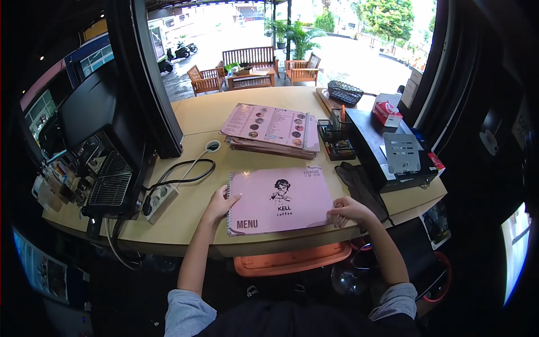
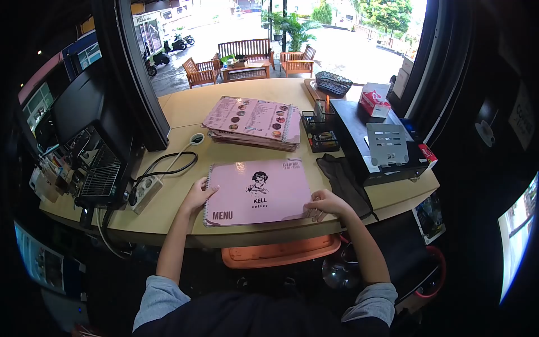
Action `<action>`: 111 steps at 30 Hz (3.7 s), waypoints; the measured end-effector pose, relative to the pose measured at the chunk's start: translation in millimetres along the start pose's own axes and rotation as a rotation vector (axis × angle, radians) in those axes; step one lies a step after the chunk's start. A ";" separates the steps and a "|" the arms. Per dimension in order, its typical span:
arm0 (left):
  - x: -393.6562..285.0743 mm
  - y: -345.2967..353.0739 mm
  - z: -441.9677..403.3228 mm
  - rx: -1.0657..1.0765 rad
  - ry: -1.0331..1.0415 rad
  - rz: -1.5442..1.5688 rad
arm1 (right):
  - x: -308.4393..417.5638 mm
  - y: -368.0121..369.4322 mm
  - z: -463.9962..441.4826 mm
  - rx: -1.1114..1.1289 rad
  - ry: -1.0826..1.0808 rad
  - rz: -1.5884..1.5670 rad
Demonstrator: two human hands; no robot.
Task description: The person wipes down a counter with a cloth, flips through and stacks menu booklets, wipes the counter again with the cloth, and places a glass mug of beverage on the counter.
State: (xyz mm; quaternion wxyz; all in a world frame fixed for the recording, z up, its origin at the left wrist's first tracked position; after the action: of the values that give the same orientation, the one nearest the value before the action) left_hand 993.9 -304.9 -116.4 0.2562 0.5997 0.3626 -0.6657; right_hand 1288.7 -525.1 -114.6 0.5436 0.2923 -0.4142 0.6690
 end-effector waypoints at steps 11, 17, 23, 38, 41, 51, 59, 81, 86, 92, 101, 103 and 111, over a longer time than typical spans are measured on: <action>-65.0 -30.1 -23.9 -0.186 -0.035 -0.978 | 153.1 -7.1 -46.1 -0.510 -0.186 1.061; -79.7 -79.4 -130.6 -0.559 0.441 -0.597 | 193.6 -3.6 -103.9 -0.735 -0.554 1.086; -58.1 -94.9 -207.7 -0.418 0.144 -0.699 | 150.4 -6.4 -126.8 -0.701 -0.534 1.055; -56.9 -115.4 -198.0 -0.524 0.068 -0.618 | 150.6 -1.5 -117.9 -0.722 -0.601 1.017; -57.4 -118.6 -188.8 -0.575 0.144 -0.586 | 150.7 -0.7 -115.1 -0.730 -0.607 1.021; -65.7 -127.4 -170.5 -0.608 0.081 -0.689 | 146.6 -0.5 -116.7 -0.724 -0.597 1.045; -49.4 -127.4 -176.2 -0.434 -0.101 -0.590 | 145.0 -0.7 -114.3 -0.749 -0.613 1.044; -163.8 -11.9 -92.5 -0.240 0.411 0.694 | 144.8 -24.5 -48.2 -1.037 -1.044 -0.175; -180.8 -46.0 -14.0 -0.245 0.434 0.723 | 152.1 17.8 -137.0 -0.452 -1.027 -0.513; -170.7 -117.4 67.0 -0.440 0.577 0.835 | 215.6 56.1 -147.2 0.084 -0.925 -0.875; -156.2 -160.2 125.3 -0.631 0.686 0.995 | 258.5 173.4 0.8 -0.519 -1.425 0.106; -151.5 -163.0 128.3 -0.638 0.676 1.016 | 263.1 179.4 -21.6 -0.532 -1.377 0.136; -148.6 -173.8 136.5 -0.627 0.693 1.049 | 331.0 133.6 35.6 -0.611 -1.512 0.169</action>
State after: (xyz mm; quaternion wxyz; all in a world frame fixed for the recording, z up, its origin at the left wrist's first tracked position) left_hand 797.7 -321.4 62.8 0.5741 0.7710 0.2609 -0.0888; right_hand 1078.2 -404.3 149.6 0.1212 0.4711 -0.8533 0.1876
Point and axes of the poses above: each hand's wrist, its own z-axis away from the middle knuckle, its own y-axis out of the palm, x = y × z, the point moved 9 cm from there along -z, towards the middle knuckle, and after that the axes turned 2 degrees about x, right-handed, at the moved point
